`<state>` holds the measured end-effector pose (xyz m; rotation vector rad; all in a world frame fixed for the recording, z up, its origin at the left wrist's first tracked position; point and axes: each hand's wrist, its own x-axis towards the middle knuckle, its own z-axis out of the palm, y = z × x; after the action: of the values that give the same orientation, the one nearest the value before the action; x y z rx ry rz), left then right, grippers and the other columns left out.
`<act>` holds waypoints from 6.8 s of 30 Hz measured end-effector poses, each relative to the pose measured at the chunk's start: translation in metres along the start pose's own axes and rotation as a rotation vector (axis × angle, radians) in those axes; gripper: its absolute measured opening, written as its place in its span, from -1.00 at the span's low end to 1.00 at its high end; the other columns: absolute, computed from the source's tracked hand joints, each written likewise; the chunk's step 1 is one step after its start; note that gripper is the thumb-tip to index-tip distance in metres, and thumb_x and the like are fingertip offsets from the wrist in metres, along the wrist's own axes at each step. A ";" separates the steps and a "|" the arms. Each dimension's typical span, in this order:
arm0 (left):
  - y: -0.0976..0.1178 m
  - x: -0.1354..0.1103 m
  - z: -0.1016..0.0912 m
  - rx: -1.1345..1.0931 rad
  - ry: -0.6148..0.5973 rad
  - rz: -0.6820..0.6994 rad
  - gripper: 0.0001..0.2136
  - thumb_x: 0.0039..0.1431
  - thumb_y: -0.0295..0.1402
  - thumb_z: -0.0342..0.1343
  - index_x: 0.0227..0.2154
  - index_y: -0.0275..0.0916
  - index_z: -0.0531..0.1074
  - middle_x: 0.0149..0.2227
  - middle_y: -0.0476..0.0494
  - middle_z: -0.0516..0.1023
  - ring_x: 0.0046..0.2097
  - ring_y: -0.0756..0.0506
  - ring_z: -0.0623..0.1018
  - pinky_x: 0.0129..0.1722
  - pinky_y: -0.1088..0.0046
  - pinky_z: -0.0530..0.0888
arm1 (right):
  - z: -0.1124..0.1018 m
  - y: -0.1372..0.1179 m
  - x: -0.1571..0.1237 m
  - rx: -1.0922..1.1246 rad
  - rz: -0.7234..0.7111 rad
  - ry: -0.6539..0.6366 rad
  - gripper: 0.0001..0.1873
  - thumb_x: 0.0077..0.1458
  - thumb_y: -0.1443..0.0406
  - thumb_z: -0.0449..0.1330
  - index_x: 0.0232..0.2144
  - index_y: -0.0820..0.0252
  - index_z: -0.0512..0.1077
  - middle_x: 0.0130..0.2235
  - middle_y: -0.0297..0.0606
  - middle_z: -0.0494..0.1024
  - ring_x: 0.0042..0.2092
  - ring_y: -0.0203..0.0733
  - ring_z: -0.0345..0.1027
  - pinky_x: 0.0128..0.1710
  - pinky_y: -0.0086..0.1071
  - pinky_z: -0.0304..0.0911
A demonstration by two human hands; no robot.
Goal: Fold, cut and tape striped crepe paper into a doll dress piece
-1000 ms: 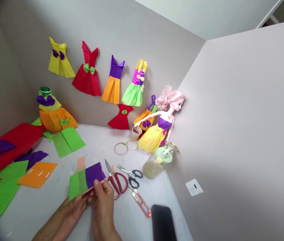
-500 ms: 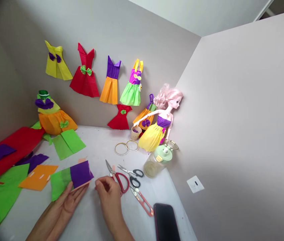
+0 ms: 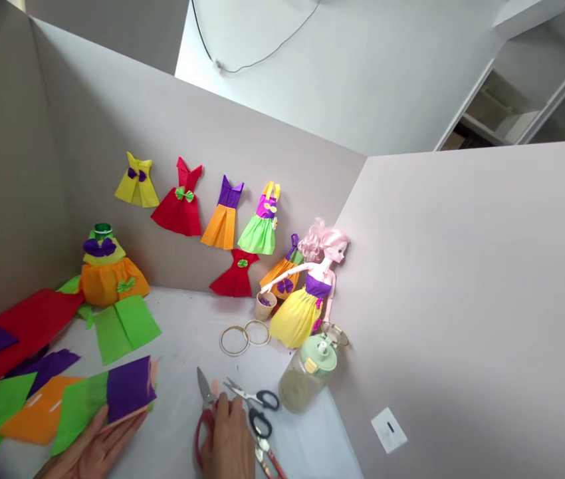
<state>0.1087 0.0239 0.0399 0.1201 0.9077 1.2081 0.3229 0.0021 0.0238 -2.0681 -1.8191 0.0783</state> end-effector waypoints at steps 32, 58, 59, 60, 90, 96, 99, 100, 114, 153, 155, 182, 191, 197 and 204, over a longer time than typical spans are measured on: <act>0.015 -0.030 0.023 -0.255 -0.068 -0.049 -0.50 0.43 -0.36 -0.22 0.37 -0.07 -0.11 0.09 -0.30 0.52 0.03 -0.20 0.58 0.06 0.22 0.51 | -0.014 -0.067 -0.018 1.139 -0.082 -0.385 -0.29 -0.27 0.21 0.44 0.02 0.06 0.44 -0.30 -0.39 0.23 -0.30 -0.26 0.19 -0.31 -0.42 0.19; 0.014 -0.032 0.026 -0.180 -0.013 -0.047 -0.52 0.41 -0.32 -0.14 0.35 -0.09 0.02 0.14 -0.29 0.47 0.10 -0.23 0.51 0.12 0.17 0.46 | -0.011 -0.071 -0.023 1.106 0.014 -0.303 -0.50 -0.23 0.08 0.43 -0.18 0.10 0.54 -0.40 -0.44 0.21 -0.41 -0.32 0.07 -0.41 -0.45 0.05; 0.014 -0.033 0.026 -0.179 -0.015 -0.051 -0.52 0.41 -0.33 -0.14 0.35 -0.09 0.03 0.15 -0.29 0.47 0.10 -0.23 0.51 0.11 0.17 0.46 | -0.011 -0.072 -0.023 1.107 0.019 -0.298 -0.51 -0.22 0.08 0.43 -0.19 0.10 0.54 -0.40 -0.44 0.21 -0.41 -0.32 0.07 -0.40 -0.45 0.05; 0.014 -0.033 0.026 -0.180 -0.011 -0.054 -0.52 0.41 -0.34 -0.14 0.35 -0.09 0.03 0.15 -0.29 0.47 0.10 -0.23 0.52 0.11 0.18 0.47 | -0.011 -0.072 -0.023 1.109 0.021 -0.292 -0.51 -0.21 0.08 0.43 -0.19 0.10 0.54 -0.40 -0.44 0.22 -0.41 -0.32 0.07 -0.40 -0.45 0.05; 0.025 -0.019 0.009 -0.087 0.001 0.122 -0.63 0.38 -0.42 -0.07 0.20 -0.26 0.31 0.08 -0.34 0.53 0.02 -0.14 0.59 -0.06 0.34 0.60 | -0.042 -0.044 -0.023 0.661 -0.016 -0.076 -0.39 0.16 0.32 0.10 0.26 -0.04 0.15 0.04 -0.16 0.35 -0.02 -0.14 0.37 -0.06 -0.33 0.32; 0.044 -0.014 0.005 -0.142 0.026 0.269 -0.68 0.39 -0.48 -0.12 0.08 -0.32 0.43 -0.03 -0.31 0.59 -0.01 -0.10 0.60 0.00 0.33 0.57 | -0.053 -0.048 -0.032 0.319 -0.280 -0.160 -0.41 0.17 0.35 0.08 0.25 0.14 0.16 0.07 -0.03 0.40 0.06 0.00 0.35 0.00 -0.22 0.32; 0.061 -0.010 -0.002 -0.215 0.013 0.314 -0.69 0.39 -0.46 -0.11 0.06 -0.35 0.45 -0.06 -0.31 0.61 -0.02 -0.10 0.60 0.00 0.37 0.57 | -0.057 -0.058 -0.036 0.083 -0.438 -0.481 -0.51 0.01 0.41 0.24 0.05 0.21 0.41 -0.06 -0.06 0.51 -0.03 0.07 0.40 -0.08 -0.22 0.36; 0.068 -0.009 -0.004 -0.235 0.019 0.326 -0.69 0.39 -0.46 -0.12 0.04 -0.37 0.46 -0.07 -0.32 0.61 -0.03 -0.09 0.60 -0.01 0.39 0.57 | -0.059 -0.062 -0.036 0.016 -0.458 -0.559 -0.58 -0.01 0.42 0.27 -0.04 0.21 0.47 -0.09 -0.07 0.53 -0.06 0.08 0.42 -0.10 -0.22 0.37; 0.091 -0.008 -0.015 -0.250 -0.090 0.400 -0.67 0.39 -0.49 -0.17 -0.13 -0.36 0.54 -0.25 -0.27 0.66 -0.17 -0.09 0.66 -0.21 0.40 0.65 | 0.034 -0.092 0.066 0.124 -0.446 -0.281 -0.84 0.24 0.42 0.13 -0.20 0.13 0.47 -0.10 -0.24 0.47 -0.08 -0.18 0.37 -0.08 -0.33 0.30; 0.057 -0.018 0.004 -0.076 -0.260 0.228 -0.69 0.35 -0.56 -0.14 -0.05 -0.36 0.50 -0.31 -0.24 0.68 -0.24 -0.07 0.67 -0.13 0.37 0.61 | -0.004 0.010 0.050 0.266 0.063 -0.168 -0.75 0.27 0.19 0.16 -0.14 0.27 0.44 -0.17 -0.23 0.52 -0.21 -0.22 0.45 -0.20 -0.25 0.42; 0.050 -0.018 0.005 -0.062 -0.260 0.216 -0.70 0.34 -0.56 -0.12 -0.04 -0.36 0.49 -0.30 -0.25 0.68 -0.26 -0.07 0.67 -0.13 0.37 0.61 | -0.009 0.018 0.041 0.319 0.057 -0.136 -0.76 0.28 0.19 0.16 -0.18 0.29 0.44 -0.24 -0.27 0.52 -0.27 -0.26 0.45 -0.26 -0.30 0.41; 0.022 -0.020 0.007 0.076 -0.365 0.125 -0.78 0.25 -0.57 0.01 -0.41 -0.38 0.55 -0.36 -0.29 0.68 -0.27 -0.15 0.68 0.02 0.22 0.55 | 0.027 0.011 0.029 0.580 0.101 0.115 -0.81 0.28 0.25 0.06 -0.22 0.25 0.42 -0.34 -0.32 0.50 -0.41 -0.32 0.34 -0.34 -0.39 0.27; 0.022 -0.022 0.008 0.072 -0.348 0.116 -0.78 0.24 -0.60 0.01 -0.41 -0.37 0.55 -0.37 -0.27 0.68 -0.27 -0.16 0.68 -0.01 0.21 0.57 | 0.023 0.014 0.031 0.654 0.133 0.145 -0.85 0.21 0.30 0.12 -0.34 0.25 0.46 -0.28 -0.26 0.52 -0.32 -0.27 0.39 -0.22 -0.33 0.31; 0.021 -0.024 0.008 0.070 -0.339 0.108 -0.79 0.22 -0.59 0.04 -0.46 -0.35 0.53 -0.43 -0.25 0.67 -0.32 -0.14 0.68 -0.01 0.21 0.57 | 0.022 0.014 0.031 0.732 0.138 0.219 -0.88 0.02 0.32 0.12 -0.51 0.17 0.44 -0.29 -0.18 0.53 -0.22 -0.14 0.40 -0.15 -0.32 0.29; 0.019 -0.021 0.008 0.075 -0.339 0.113 -0.80 0.22 -0.60 0.03 -0.42 -0.34 0.53 -0.39 -0.25 0.68 -0.29 -0.15 0.68 -0.02 0.24 0.58 | 0.027 0.010 0.034 0.939 0.158 0.157 -0.79 -0.01 0.27 0.12 -0.31 0.22 0.47 -0.41 -0.22 0.58 -0.41 -0.17 0.44 -0.35 -0.34 0.37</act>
<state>0.0982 0.0168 0.0662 0.4286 0.6551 1.2122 0.3296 0.0404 0.0022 -1.4613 -1.1629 0.6541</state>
